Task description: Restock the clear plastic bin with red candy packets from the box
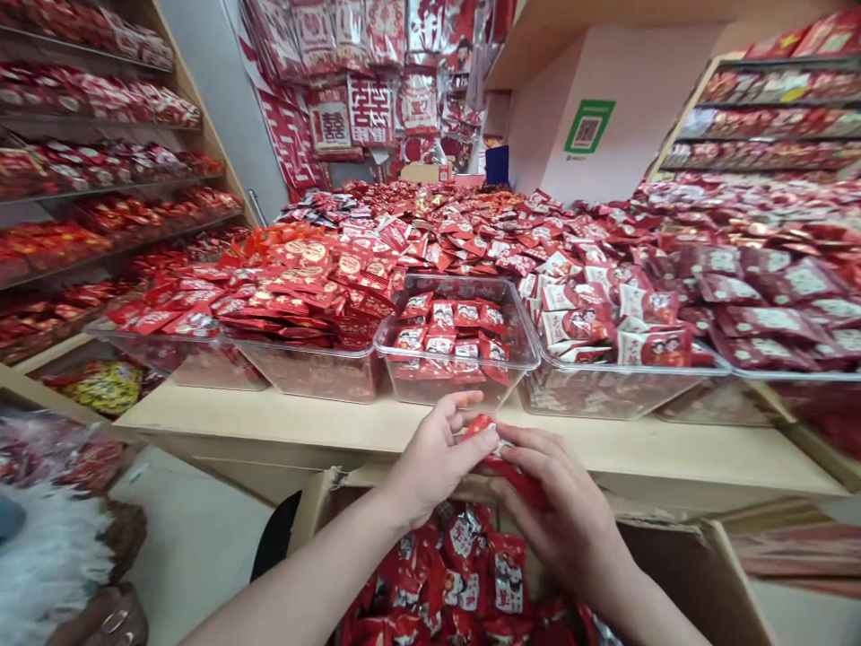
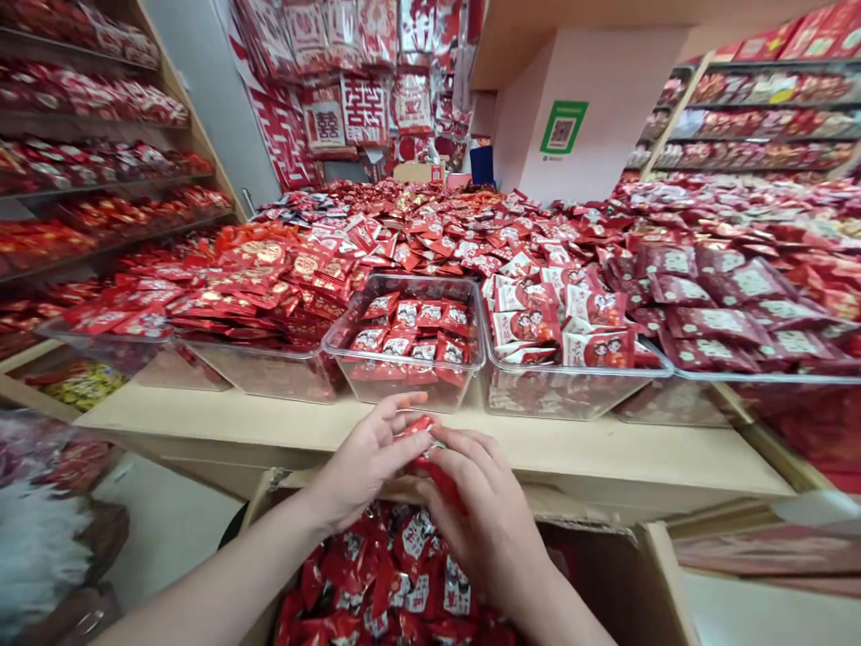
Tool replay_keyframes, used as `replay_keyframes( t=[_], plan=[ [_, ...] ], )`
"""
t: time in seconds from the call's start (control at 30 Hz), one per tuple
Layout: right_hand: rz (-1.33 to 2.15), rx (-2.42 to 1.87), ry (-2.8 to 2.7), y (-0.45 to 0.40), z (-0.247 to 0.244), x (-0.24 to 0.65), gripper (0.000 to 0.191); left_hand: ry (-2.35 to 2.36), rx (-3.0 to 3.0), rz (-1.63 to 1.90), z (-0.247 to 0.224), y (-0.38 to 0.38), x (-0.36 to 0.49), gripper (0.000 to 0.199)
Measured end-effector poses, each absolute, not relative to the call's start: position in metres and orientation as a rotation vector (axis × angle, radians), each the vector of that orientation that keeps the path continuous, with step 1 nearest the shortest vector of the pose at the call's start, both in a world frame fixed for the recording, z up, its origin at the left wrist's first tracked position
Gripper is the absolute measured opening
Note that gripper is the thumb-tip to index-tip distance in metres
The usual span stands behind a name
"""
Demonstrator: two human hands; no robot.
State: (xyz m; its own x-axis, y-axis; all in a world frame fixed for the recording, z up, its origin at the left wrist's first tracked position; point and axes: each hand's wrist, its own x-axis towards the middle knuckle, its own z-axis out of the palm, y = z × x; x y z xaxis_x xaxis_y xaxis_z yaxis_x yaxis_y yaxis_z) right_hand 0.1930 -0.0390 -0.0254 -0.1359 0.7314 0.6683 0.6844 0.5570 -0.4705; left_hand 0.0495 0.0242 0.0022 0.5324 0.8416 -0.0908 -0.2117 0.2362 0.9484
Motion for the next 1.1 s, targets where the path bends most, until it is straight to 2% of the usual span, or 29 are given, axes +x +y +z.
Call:
replay_keyframes(
  t=[0.1,0.27,0.37,0.5,0.7,0.83,1.0,1.1],
  plan=[
    [0.296,-1.233,-1.630,-0.043,-0.022,0.195,0.037,0.686,1.166,0.884,0.002,0.024,0.052,0.045],
    [0.872,-1.325,-1.155,-0.040,-0.016,0.201,0.024,0.648,1.196,0.952,0.001,0.023,0.054,0.043],
    [0.971,-1.290,-1.110,-0.040,-0.015,0.201,0.024,0.644,1.206,0.886,0.001,0.021,0.052,0.050],
    [0.926,-1.290,-1.193,-0.044,-0.019,0.198,0.021,0.679,1.229,0.763,0.005,0.019,0.050,0.048],
    [0.703,-1.332,-1.402,-0.050,-0.023,0.202,0.016,0.717,1.137,0.801,0.007,0.019,0.050,0.049],
    [0.336,-1.231,-1.800,-0.054,-0.019,0.209,0.041,0.749,1.082,0.824,0.005,0.022,0.048,0.049],
    [0.108,-1.114,-2.189,-0.056,-0.009,0.220,0.043,0.736,1.028,0.826,0.004,0.023,0.047,0.054],
    [-0.005,-1.019,-2.310,-0.053,0.009,0.227,0.044,0.725,0.915,0.883,0.005,0.023,0.047,0.051]
  ],
)
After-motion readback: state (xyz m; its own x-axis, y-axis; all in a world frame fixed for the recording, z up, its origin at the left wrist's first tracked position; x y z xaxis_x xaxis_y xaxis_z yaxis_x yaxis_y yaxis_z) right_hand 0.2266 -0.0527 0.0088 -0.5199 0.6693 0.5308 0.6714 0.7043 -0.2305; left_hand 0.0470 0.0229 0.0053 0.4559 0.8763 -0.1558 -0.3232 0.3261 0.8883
